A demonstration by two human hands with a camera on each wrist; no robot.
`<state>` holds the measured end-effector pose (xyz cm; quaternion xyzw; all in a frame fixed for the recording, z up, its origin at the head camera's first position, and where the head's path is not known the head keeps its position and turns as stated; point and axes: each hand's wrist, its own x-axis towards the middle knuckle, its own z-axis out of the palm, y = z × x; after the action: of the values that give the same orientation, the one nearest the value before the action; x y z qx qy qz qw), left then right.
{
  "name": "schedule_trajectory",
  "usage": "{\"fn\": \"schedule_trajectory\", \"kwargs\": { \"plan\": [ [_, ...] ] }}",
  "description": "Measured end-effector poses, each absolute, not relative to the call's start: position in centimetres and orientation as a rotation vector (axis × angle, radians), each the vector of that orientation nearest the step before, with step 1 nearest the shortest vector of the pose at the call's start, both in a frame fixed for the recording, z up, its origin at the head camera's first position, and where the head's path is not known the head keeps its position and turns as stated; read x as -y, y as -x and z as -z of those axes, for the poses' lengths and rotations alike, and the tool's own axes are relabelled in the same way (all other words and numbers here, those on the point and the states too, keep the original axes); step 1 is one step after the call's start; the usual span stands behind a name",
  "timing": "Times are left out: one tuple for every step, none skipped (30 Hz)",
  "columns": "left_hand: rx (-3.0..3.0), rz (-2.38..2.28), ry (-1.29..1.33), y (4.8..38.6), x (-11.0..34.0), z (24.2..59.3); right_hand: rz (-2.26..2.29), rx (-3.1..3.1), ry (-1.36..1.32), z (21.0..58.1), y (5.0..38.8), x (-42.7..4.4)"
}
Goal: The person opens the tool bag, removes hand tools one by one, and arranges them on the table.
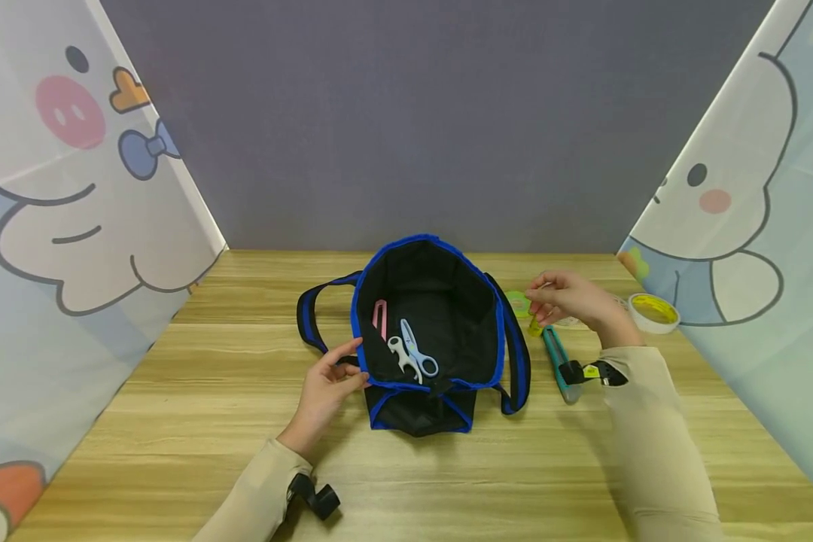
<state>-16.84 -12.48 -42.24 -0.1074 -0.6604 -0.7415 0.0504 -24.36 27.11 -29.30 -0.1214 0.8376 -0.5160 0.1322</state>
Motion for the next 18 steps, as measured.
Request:
{"fn": "schedule_trajectory", "kwargs": {
  "plan": [
    [2.009, 2.258, 0.328, 16.9, 12.5, 42.3, 1.500, -2.428, 0.366, 29.1, 24.6, -26.6],
    [2.007, 2.259, 0.330, 16.9, 12.5, 42.3, 1.507, -2.422, 0.377, 29.0, 24.8, -26.1],
    [2.006, 2.258, 0.333, 16.9, 12.5, 42.3, 1.511, -2.417, 0.390, 28.8, 25.0, -25.6],
    [2.006, 2.257, 0.334, 16.9, 12.5, 42.3, 1.514, -2.412, 0.397, 28.7, 25.3, -25.1],
    [2.006, 2.258, 0.335, 16.9, 12.6, 42.3, 1.514, -2.405, 0.410, 28.6, 25.5, -24.6],
    [2.007, 2.258, 0.334, 16.9, 12.6, 42.3, 1.509, -2.402, 0.416, 28.5, 25.7, -24.1],
    [2.009, 2.260, 0.332, 16.9, 12.6, 42.3, 1.505, -2.398, 0.423, 28.4, 26.0, -23.6],
    [2.009, 2.261, 0.331, 16.9, 12.6, 42.3, 1.501, -2.393, 0.428, 28.4, 26.2, -23.1],
    [2.008, 2.264, 0.329, 16.9, 12.6, 42.3, 1.496, -2.386, 0.439, 28.4, 26.4, -22.6],
    [2.007, 2.268, 0.325, 16.9, 12.6, 42.3, 1.494, -2.376, 0.448, 28.4, 26.6, -22.1],
    [2.005, 2.270, 0.323, 16.9, 12.6, 42.2, 1.492, -2.367, 0.461, 28.5, 26.8, -21.6],
    [2.004, 2.271, 0.321, 16.8, 12.6, 42.2, 1.492, -2.358, 0.464, 28.5, 27.1, -21.1],
    [2.003, 2.272, 0.319, 16.8, 12.6, 42.2, 1.492, -2.347, 0.472, 28.6, 27.3, -20.7],
    [2.002, 2.273, 0.319, 16.8, 12.6, 42.2, 1.493, -2.336, 0.478, 28.7, 27.4, -20.3],
    [2.001, 2.273, 0.319, 16.8, 12.6, 42.2, 1.493, -2.327, 0.486, 28.8, 27.6, -19.8],
    [2.000, 2.271, 0.323, 16.8, 12.5, 42.2, 1.493, -2.319, 0.492, 28.9, 27.8, -19.4],
    [2.000, 2.268, 0.324, 16.7, 12.5, 42.1, 1.494, -2.309, 0.497, 29.0, 28.0, -19.0],
    [2.001, 2.266, 0.324, 16.7, 12.5, 42.1, 1.495, -2.301, 0.499, 29.1, 28.1, -18.5]
  ]
}}
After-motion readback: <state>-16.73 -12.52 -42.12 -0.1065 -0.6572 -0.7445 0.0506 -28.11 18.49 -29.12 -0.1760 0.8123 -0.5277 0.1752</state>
